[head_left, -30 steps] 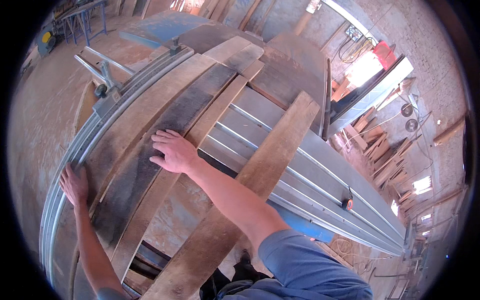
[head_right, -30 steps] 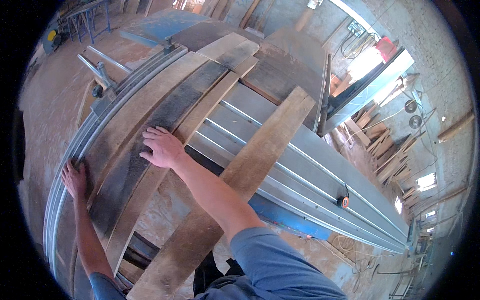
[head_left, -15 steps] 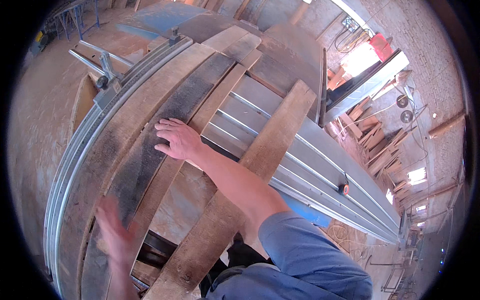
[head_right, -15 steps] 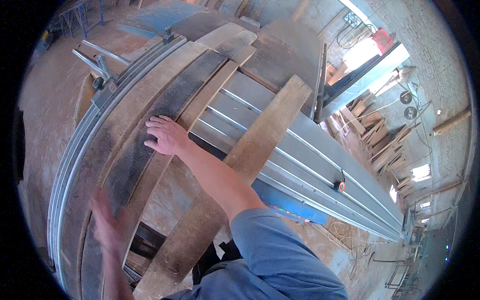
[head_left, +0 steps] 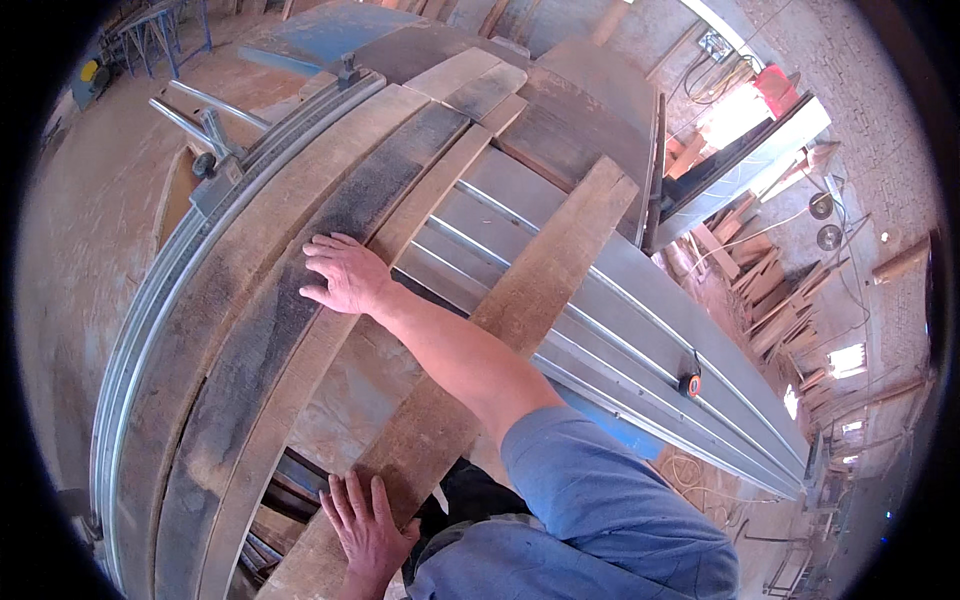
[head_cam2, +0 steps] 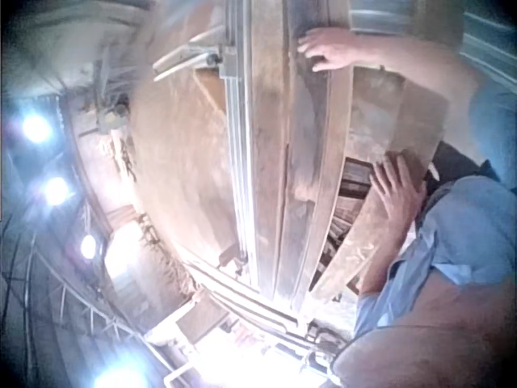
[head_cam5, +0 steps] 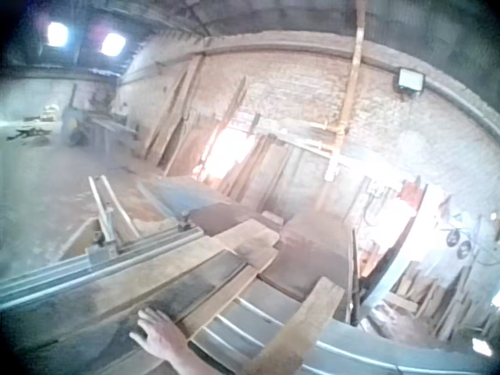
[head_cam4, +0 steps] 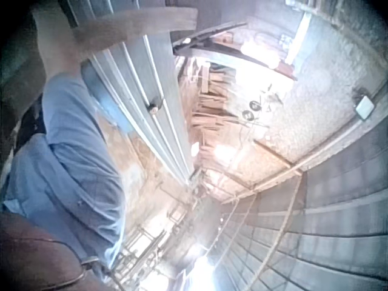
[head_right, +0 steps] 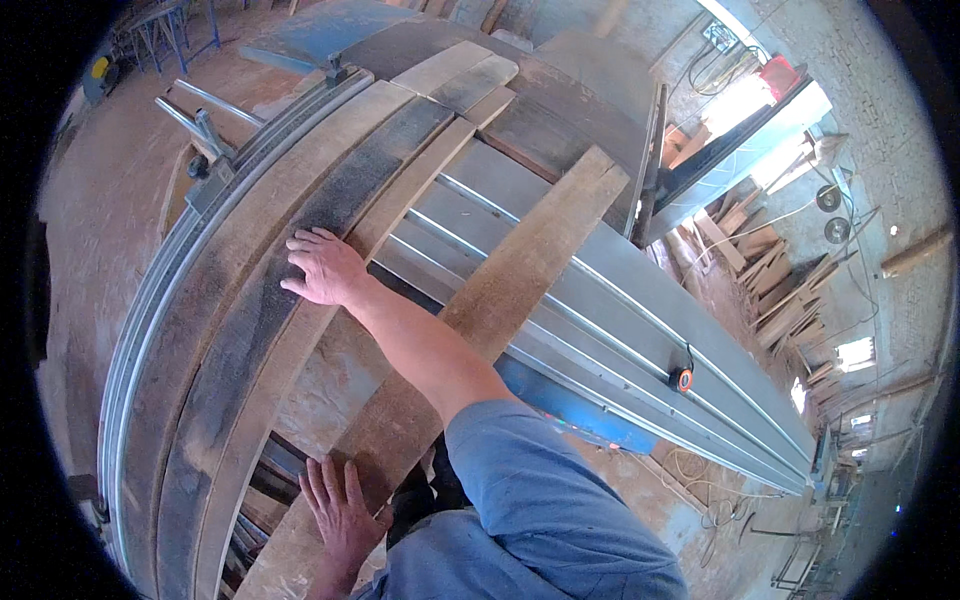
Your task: The person uses a tape measure to measure several wooden planks in a workshop. They pick up and inspect multiple planks, then place them on a table saw and measure them again.
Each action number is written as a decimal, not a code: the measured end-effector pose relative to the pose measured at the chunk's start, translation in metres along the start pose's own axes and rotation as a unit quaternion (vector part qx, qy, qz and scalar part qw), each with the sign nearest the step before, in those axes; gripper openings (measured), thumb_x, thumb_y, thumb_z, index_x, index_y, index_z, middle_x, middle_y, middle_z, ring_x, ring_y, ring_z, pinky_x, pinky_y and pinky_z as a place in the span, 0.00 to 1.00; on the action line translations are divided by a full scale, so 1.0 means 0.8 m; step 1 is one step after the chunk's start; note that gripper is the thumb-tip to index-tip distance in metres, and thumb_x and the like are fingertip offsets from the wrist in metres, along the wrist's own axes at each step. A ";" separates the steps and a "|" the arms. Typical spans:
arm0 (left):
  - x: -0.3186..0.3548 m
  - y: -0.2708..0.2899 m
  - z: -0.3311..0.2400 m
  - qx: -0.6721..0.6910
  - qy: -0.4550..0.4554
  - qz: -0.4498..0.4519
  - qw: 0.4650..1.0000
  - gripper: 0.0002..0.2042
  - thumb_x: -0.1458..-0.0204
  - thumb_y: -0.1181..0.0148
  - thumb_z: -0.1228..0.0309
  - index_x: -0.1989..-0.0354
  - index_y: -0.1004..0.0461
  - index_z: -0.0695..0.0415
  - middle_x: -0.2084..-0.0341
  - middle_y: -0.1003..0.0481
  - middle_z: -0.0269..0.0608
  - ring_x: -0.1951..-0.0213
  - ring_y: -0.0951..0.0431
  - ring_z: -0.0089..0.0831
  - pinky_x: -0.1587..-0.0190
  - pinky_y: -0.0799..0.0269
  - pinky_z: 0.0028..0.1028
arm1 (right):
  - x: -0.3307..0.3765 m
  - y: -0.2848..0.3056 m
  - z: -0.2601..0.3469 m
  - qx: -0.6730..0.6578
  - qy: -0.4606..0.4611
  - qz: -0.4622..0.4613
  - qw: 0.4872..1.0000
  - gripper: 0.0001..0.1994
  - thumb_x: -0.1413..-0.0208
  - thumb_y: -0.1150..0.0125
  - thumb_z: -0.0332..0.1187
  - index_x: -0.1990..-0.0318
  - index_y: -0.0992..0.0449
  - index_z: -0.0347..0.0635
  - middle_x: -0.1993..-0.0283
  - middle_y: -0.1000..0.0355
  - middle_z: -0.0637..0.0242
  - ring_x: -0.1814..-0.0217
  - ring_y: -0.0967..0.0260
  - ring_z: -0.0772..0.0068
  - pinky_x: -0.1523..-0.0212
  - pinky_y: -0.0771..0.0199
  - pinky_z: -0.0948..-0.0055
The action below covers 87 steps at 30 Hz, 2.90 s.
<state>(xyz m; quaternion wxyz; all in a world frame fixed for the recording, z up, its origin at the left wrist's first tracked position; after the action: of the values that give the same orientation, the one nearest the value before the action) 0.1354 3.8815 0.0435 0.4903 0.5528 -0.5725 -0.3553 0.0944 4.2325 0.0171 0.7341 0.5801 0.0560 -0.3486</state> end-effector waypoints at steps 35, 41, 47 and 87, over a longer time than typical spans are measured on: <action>0.064 0.027 0.045 0.210 0.115 -0.288 0.927 0.26 0.55 0.34 0.60 0.48 0.31 0.60 0.49 0.29 0.51 0.45 0.31 0.48 0.43 0.36 0.43 | -0.007 0.026 0.029 -0.039 -0.057 0.068 0.995 0.16 0.46 0.37 0.41 0.55 0.21 0.38 0.44 0.28 0.59 0.40 0.32 0.57 0.39 0.35 0.63; 0.234 -0.090 0.024 0.748 0.446 -0.088 0.484 0.21 0.40 0.47 0.52 0.60 0.25 0.63 0.71 0.24 0.38 0.69 0.24 0.25 0.64 0.26 0.25 | 0.059 0.015 0.018 0.050 -0.028 0.101 0.993 0.21 0.36 0.50 0.40 0.48 0.28 0.26 0.38 0.34 0.52 0.33 0.41 0.52 0.34 0.42 0.62; 0.162 -0.117 0.050 0.885 0.369 -0.194 0.209 0.29 0.43 0.43 0.51 0.43 0.36 0.62 0.53 0.27 0.45 0.54 0.25 0.34 0.50 0.28 0.30 | 0.022 -0.008 -0.022 0.065 -0.035 0.123 0.990 0.22 0.36 0.51 0.40 0.49 0.28 0.25 0.37 0.35 0.51 0.33 0.41 0.52 0.35 0.41 0.61; 0.096 -0.129 0.085 0.841 0.346 -0.373 0.182 0.08 0.43 0.42 0.69 0.59 0.25 0.58 0.65 0.22 0.37 0.64 0.23 0.26 0.63 0.26 0.24 | -0.034 0.003 0.031 -0.001 -0.038 0.025 0.999 0.20 0.49 0.35 0.48 0.59 0.20 0.40 0.45 0.28 0.59 0.39 0.34 0.57 0.40 0.34 0.61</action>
<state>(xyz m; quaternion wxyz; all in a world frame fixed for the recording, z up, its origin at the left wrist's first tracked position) 0.1072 3.7829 -0.0599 -0.3103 0.8496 -0.0268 0.4256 0.0674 4.2231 0.0403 0.7448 0.5669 0.0134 -0.3517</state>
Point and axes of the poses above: each hand's wrist, its own x-axis away from the middle knuckle, its own y-axis out of the back of the hand, z = x × y, the point moved 5 cm from there along -x, towards the middle knuckle
